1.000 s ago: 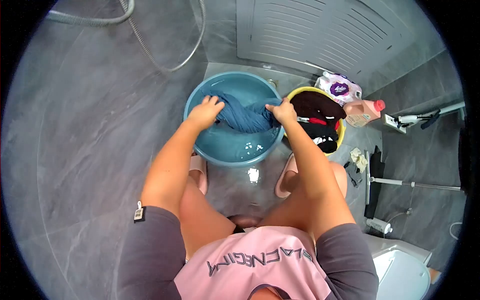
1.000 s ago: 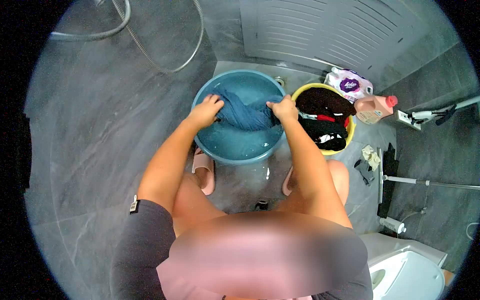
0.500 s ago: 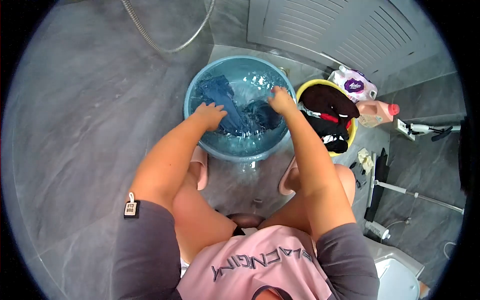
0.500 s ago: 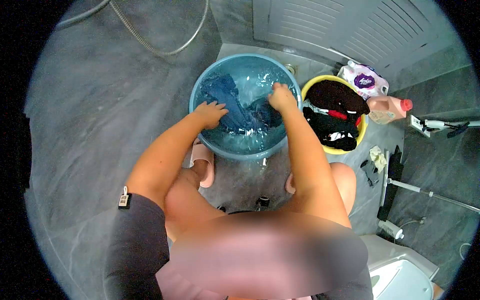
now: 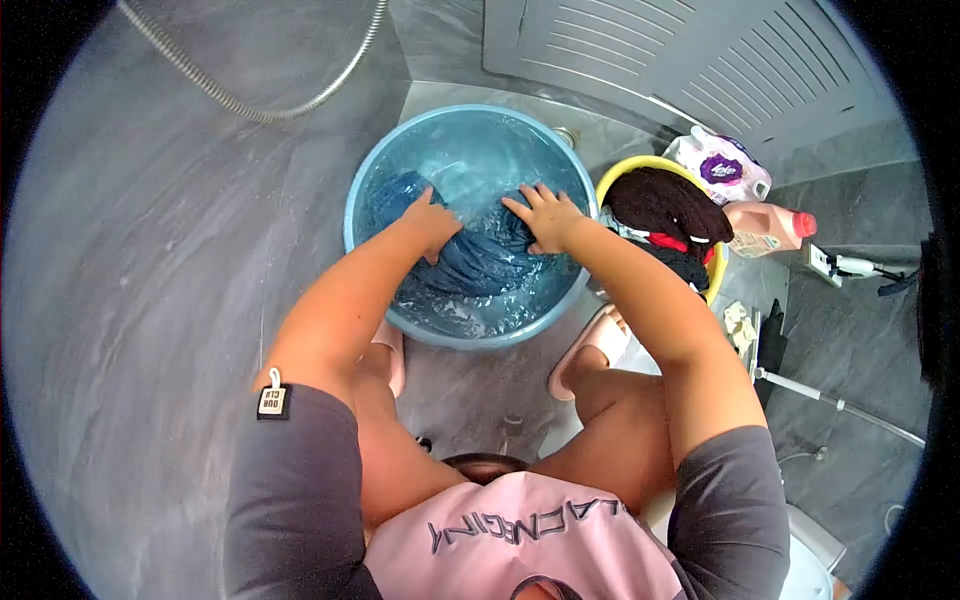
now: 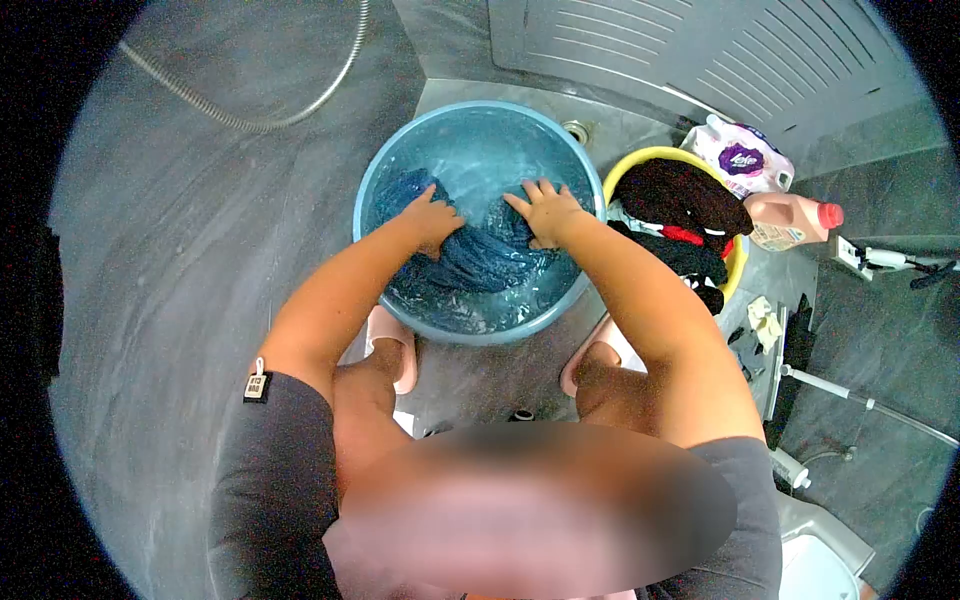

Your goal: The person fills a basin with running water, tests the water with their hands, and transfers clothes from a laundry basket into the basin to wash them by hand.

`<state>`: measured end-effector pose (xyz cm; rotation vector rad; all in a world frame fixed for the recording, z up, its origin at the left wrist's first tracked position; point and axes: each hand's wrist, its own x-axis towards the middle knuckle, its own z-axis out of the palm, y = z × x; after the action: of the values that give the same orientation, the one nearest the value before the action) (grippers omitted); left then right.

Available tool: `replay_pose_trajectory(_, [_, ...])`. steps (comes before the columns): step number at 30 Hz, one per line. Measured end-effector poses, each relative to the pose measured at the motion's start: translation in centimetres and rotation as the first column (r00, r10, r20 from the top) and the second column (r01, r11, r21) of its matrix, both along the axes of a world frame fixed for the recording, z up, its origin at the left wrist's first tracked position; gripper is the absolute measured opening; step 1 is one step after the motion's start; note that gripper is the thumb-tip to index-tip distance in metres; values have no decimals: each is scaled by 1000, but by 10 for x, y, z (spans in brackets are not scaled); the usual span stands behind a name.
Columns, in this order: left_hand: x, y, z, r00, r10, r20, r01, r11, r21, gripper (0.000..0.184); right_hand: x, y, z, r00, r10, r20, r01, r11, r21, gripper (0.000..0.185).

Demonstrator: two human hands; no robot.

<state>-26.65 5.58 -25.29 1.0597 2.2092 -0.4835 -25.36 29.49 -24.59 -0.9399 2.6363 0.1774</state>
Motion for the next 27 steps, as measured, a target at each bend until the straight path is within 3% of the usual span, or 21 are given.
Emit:
replay_pose_trajectory(1, [-4,2,-6,1000,-5,6,5,1000,0,82,-8,-3,-2,1000,-5,6,5,1000,0,79])
replay_pose_trajectory(3, [-8,5,-18,996,0,89,-7,997,78,48,-27,-10,-3,995,-11,99,10,1000,13,69])
replay_pose_trajectory(4, [-7,4,-19,995,1,96,-8,997,77,48,-32,-9,-5,999,8,49,-9,1000,21,58])
replay_pose_trajectory(5, [-2,0,-19,998,32,52,-40,986,165,36,-38,-7,-10,998,11,56,-12,1000,20,58])
replay_pose_trajectory(6, [4,-4,-19,998,67,12,-67,965,252,23,-44,-5,-15,994,-82,68,80,996,29,56])
replay_pose_trajectory(7, [11,-8,-20,998,68,20,-71,966,247,23,-47,-5,-18,981,-176,80,173,984,39,55])
replay_pose_trajectory(9, [22,-17,-19,990,-38,-135,90,907,410,13,-54,2,-19,964,-243,111,240,970,40,55])
replay_pose_trajectory(10, [31,-20,-21,980,-70,-189,150,880,450,10,-59,7,-26,922,-363,136,366,930,-2,54])
replay_pose_trajectory(11, [41,-23,-23,965,-98,-243,209,849,486,9,-62,8,-26,865,-474,166,486,873,-38,53])
replay_pose_trajectory(13, [58,-31,-29,931,-184,-315,337,762,553,10,-70,13,-32,837,-511,196,524,852,-17,51])
replay_pose_trajectory(15, [76,-31,-32,932,-209,-297,349,744,570,9,-75,21,-49,764,-624,166,644,756,-122,49])
replay_pose_trajectory(17, [86,-27,-36,947,-179,-266,308,741,597,13,-73,22,-44,722,-671,167,691,711,-131,47])
replay_pose_trajectory(19, [89,-21,-36,992,-102,-72,125,756,643,21,-72,22,-36,666,-721,193,746,640,-185,46])
replay_pose_trajectory(20, [84,-11,-14,995,-75,69,30,863,504,31,-70,19,-29,630,-743,224,777,606,-171,44])
replay_pose_trajectory(21, [80,-5,-7,995,-75,72,29,863,504,31,-64,16,-24,629,-744,225,777,607,-169,44])
replay_pose_trajectory(23, [70,1,-2,978,199,-61,-100,708,699,38,-47,10,-17,866,-480,-139,423,853,-307,46])
replay_pose_trajectory(24, [62,0,-2,962,226,-152,-36,660,751,45,-42,11,-20,875,-210,-437,125,969,-214,52])
replay_pose_trajectory(25, [53,-2,-4,936,259,-240,35,609,792,52,-39,10,-20,874,-211,-437,126,969,-215,52])
replay_pose_trajectory(26, [50,-4,-6,941,300,-158,-91,673,734,73,-35,9,-20,935,6,-353,-109,956,-273,57])
replay_pose_trajectory(27, [48,-7,-9,940,302,-158,-93,672,734,73,-31,8,-21,930,236,-280,-328,879,-347,62])
